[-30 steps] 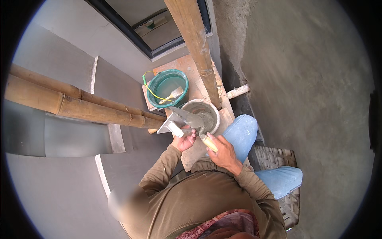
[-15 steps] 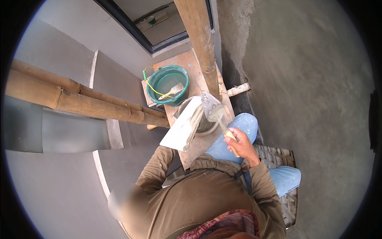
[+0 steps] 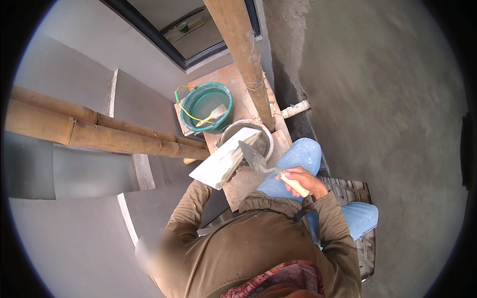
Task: The person scoops plaster from a bucket using a trowel and applies it to a wall with a float. They repeatedly smooth the surface and occasionally wipe the float with a cloth.
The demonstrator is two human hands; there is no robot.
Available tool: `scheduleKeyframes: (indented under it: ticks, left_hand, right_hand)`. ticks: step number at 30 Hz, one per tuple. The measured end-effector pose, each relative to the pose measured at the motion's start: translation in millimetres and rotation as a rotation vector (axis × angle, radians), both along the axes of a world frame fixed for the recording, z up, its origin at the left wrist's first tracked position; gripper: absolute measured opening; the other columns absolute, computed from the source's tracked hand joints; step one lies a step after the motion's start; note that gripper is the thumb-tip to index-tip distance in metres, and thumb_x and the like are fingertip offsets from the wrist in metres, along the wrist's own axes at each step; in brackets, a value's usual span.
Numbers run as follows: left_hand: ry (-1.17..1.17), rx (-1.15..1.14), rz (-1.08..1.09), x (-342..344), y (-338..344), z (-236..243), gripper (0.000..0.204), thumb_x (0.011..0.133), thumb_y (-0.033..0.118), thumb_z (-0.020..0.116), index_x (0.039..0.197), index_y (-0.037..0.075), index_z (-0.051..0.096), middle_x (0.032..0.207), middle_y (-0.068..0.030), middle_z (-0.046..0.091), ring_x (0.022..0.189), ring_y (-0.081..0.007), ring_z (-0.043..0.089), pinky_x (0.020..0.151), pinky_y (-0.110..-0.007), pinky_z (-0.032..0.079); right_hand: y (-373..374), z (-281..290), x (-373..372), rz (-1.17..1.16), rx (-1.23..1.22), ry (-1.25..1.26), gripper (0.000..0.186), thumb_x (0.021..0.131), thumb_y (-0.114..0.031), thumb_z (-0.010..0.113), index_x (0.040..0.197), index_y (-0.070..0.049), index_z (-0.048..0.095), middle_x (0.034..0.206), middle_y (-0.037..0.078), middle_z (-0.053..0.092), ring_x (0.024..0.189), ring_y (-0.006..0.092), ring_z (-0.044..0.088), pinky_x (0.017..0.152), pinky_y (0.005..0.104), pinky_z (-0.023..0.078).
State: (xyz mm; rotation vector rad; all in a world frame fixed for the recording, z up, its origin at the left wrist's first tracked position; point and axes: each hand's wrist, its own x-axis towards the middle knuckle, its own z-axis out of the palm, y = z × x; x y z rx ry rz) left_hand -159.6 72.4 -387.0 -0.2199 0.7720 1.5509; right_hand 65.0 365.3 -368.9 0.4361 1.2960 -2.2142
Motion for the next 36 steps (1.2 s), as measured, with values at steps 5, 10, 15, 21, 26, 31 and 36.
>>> scheduleKeyframes:
  ticks: [5,10,15,21,26,31,36]
  left_hand:
    - [0.039,0.264,0.088,-11.8,-11.8,9.9,0.045,0.094,0.039,0.056,0.124,0.006,0.054,0.094,-0.0112,0.060,0.070,-0.0245,0.057,0.049,-0.034,0.050]
    - [0.021,0.340,0.150,-21.8,-9.4,21.3,0.045,0.095,0.039,0.056,0.124,0.006,0.053,0.095,-0.0112,0.060,0.071,-0.0246,0.057,0.050,-0.035,0.050]
    - [0.020,0.263,0.219,-23.4,-11.3,2.0,0.045,0.095,0.039,0.055,0.125,0.006,0.053,0.096,-0.0113,0.060,0.071,-0.0248,0.057,0.051,-0.035,0.050]
    - [0.022,0.224,0.229,-12.1,-30.1,14.6,0.045,0.095,0.039,0.055,0.125,0.006,0.053,0.097,-0.0113,0.060,0.072,-0.0250,0.058,0.051,-0.035,0.051]
    - [0.020,0.164,0.283,-7.6,-42.6,10.3,0.045,0.095,0.039,0.055,0.125,0.006,0.053,0.098,-0.0113,0.060,0.073,-0.0251,0.058,0.052,-0.036,0.051]
    - [0.000,0.106,0.346,2.5,-50.6,-6.0,0.045,0.095,0.039,0.055,0.126,0.006,0.053,0.098,-0.0113,0.060,0.074,-0.0252,0.058,0.053,-0.036,0.051]
    - [-0.006,0.056,0.400,12.1,-66.6,-13.0,0.045,0.095,0.038,0.055,0.126,0.006,0.053,0.099,-0.0114,0.060,0.075,-0.0254,0.059,0.053,-0.037,0.052]
  right_hand:
    - [-6.2,-5.2,18.2,0.073,0.230,-0.162,0.034,0.095,-0.027,0.055,0.114,0.001,0.064,0.072,0.006,0.062,0.052,0.0115,0.059,0.046,0.0251,0.046]
    - [-40.7,9.7,7.2,-0.230,1.055,0.539,0.035,0.087,-0.022,0.063,0.116,-0.003,0.062,0.086,0.016,0.064,0.072,0.0325,0.066,0.065,0.0416,0.052]
    - [-64.2,44.1,2.7,-0.016,1.264,0.618,0.046,0.081,-0.018,0.070,0.124,-0.004,0.060,0.095,0.017,0.062,0.081,0.0377,0.064,0.068,0.0473,0.051]
    - [-46.4,-10.3,-48.2,0.091,1.453,0.339,0.039,0.083,-0.020,0.068,0.118,-0.004,0.060,0.098,0.020,0.063,0.084,0.0388,0.066,0.068,0.0485,0.052]
    - [-33.1,-47.9,-110.7,0.243,1.587,0.414,0.018,0.083,-0.013,0.059,0.094,-0.003,0.069,0.088,0.018,0.069,0.084,0.0355,0.069,0.070,0.0478,0.053]
    - [-40.6,-88.3,-157.1,0.360,1.767,0.516,0.020,0.085,-0.015,0.054,0.084,-0.012,0.074,0.087,0.013,0.072,0.085,0.0276,0.071,0.065,0.0423,0.053]
    - [-60.4,-111.6,-186.4,0.521,1.741,0.376,0.020,0.088,-0.017,0.053,0.091,-0.013,0.073,0.091,0.014,0.072,0.087,0.0283,0.071,0.075,0.0414,0.054]
